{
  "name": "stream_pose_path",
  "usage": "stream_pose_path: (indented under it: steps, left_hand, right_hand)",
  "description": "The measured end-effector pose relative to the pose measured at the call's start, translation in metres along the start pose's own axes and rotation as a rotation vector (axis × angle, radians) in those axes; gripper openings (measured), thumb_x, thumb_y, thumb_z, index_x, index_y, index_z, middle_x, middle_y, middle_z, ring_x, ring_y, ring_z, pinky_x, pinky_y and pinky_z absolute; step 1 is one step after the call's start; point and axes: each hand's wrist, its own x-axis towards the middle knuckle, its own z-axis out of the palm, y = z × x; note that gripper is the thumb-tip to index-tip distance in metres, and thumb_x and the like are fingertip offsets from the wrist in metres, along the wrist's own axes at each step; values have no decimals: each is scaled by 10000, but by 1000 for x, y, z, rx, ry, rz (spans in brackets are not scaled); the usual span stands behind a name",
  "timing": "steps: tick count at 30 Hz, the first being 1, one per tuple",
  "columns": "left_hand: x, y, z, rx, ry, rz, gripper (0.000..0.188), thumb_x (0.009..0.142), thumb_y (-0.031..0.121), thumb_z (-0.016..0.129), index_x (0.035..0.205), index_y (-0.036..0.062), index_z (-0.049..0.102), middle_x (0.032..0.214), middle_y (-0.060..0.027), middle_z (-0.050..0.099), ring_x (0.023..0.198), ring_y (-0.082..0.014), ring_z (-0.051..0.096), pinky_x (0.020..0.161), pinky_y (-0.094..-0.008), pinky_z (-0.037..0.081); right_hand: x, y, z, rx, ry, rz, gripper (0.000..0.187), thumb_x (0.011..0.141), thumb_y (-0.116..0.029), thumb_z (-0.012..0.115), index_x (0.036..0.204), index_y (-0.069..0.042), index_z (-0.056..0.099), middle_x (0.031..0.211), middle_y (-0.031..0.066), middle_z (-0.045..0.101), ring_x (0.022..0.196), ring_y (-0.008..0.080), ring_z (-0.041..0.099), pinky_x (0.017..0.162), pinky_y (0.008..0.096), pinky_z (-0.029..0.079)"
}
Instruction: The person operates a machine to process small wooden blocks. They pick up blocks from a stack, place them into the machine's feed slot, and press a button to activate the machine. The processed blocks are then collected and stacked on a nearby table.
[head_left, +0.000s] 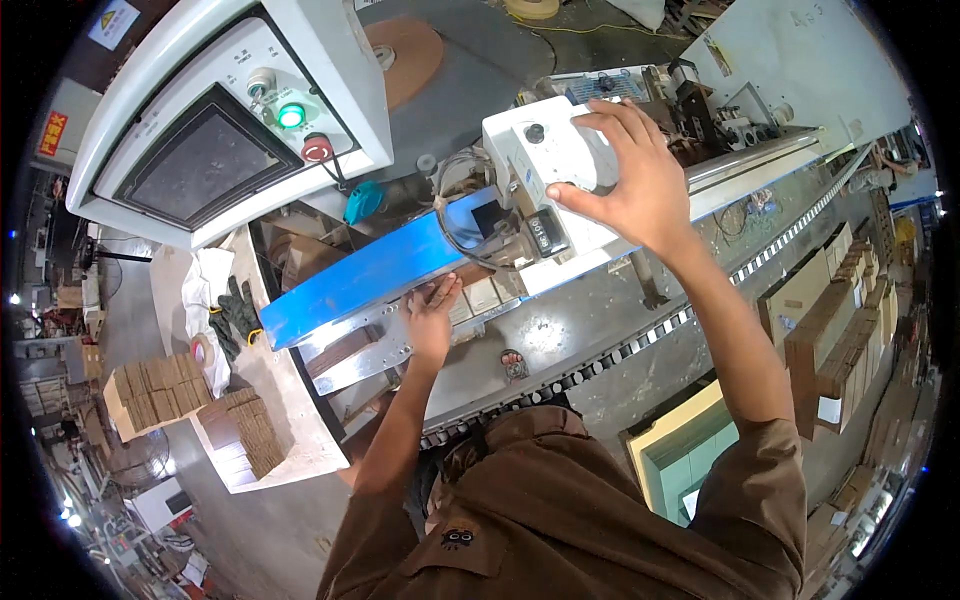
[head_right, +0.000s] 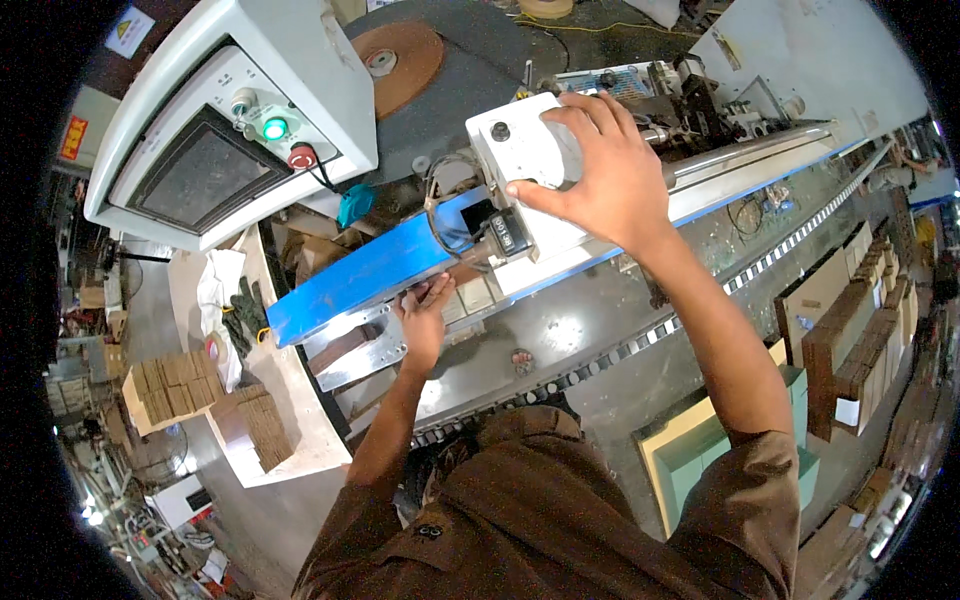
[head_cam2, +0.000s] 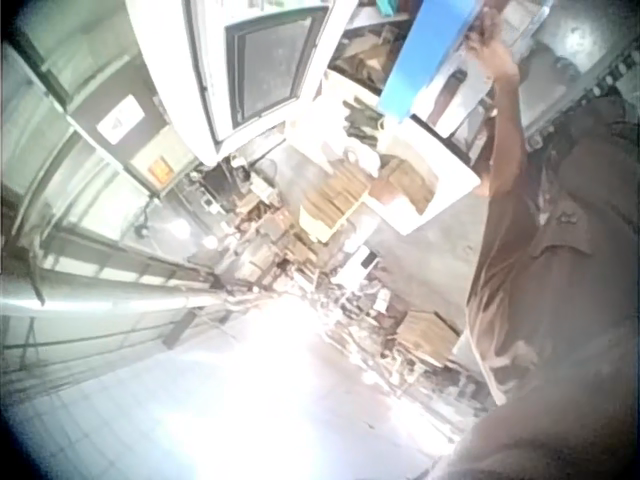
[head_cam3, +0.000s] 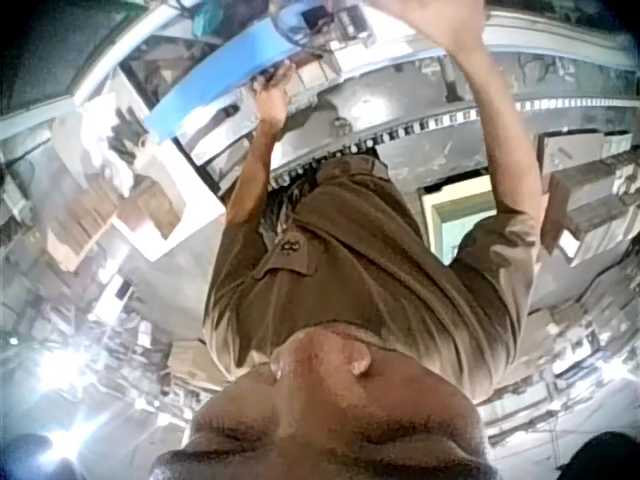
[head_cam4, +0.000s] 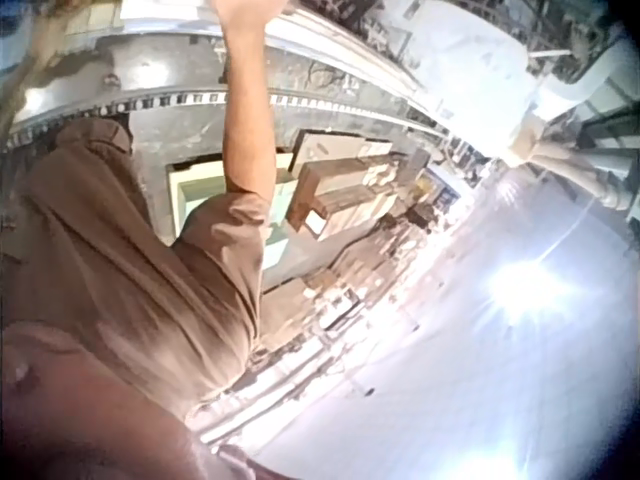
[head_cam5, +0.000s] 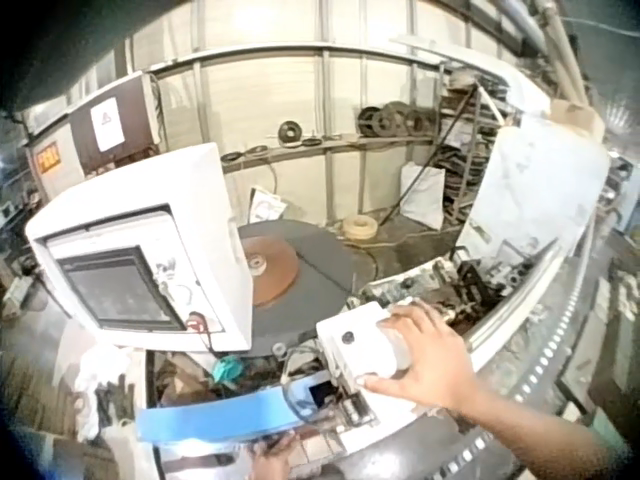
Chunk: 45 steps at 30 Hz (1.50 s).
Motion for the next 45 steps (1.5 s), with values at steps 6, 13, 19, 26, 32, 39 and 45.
stream_pose_path:
  steps: [6,13,19,26,32,39,45]
  left_hand:
    - [23,31,9,-3,87,106,480,895,106,642,1324,259,794,1462,120,702,1181,-194,627,1109,-467,446]
    - [45,61,32,-128,273,53,217,798,135,738,983,207,825,1173,82,797,1124,-198,644,1065,-456,413]
    - [33,60,28,-78,315,-115,245,881,138,738,1073,254,837,1089,60,794,1123,-228,643,1095,-525,377]
    - [-66,-36,-83,85,296,-366,270,944,222,751,1210,222,800,1182,-16,778,1157,-280,640,1107,-539,305]
    - [-97,-98,-152,140,46,-409,530,884,199,850,1386,125,694,1398,-59,674,1330,-293,559,1162,-506,302]
    - [-75,-112,-157,140,-81,-325,509,846,116,822,1341,155,711,1275,-72,667,1252,-279,597,1158,-518,337]
    - [-23,-27,-106,-75,-11,-191,508,909,192,763,1409,171,672,1283,-133,629,1217,-345,587,1070,-543,402]
  right_hand:
    - [0,-1,-2,18,-23,17,780,744,-646,887,1300,-128,708,1465,113,634,1413,414,543,1120,525,516]
    - [1,1,-1,29,-48,38,804,769,-686,856,1323,-122,710,1494,107,624,1448,414,518,1152,530,497]
    - [2,-1,2,-8,-51,43,803,790,-701,835,1344,-134,708,1521,95,611,1480,405,498,1173,528,485]
    - [-3,5,4,-22,-39,18,788,811,-692,824,1358,-141,694,1491,98,619,1432,376,549,1146,524,505]
    - [-1,-2,-2,-6,-21,10,702,806,-589,875,1311,-133,700,1429,79,644,1347,331,609,1090,472,542]
    - [-1,4,3,-20,-6,-9,745,792,-640,856,1315,-131,708,1434,84,643,1361,341,593,1094,471,541]
    - [-1,2,1,-2,-22,13,742,797,-651,844,1305,-128,708,1434,86,632,1364,343,585,1089,472,544]
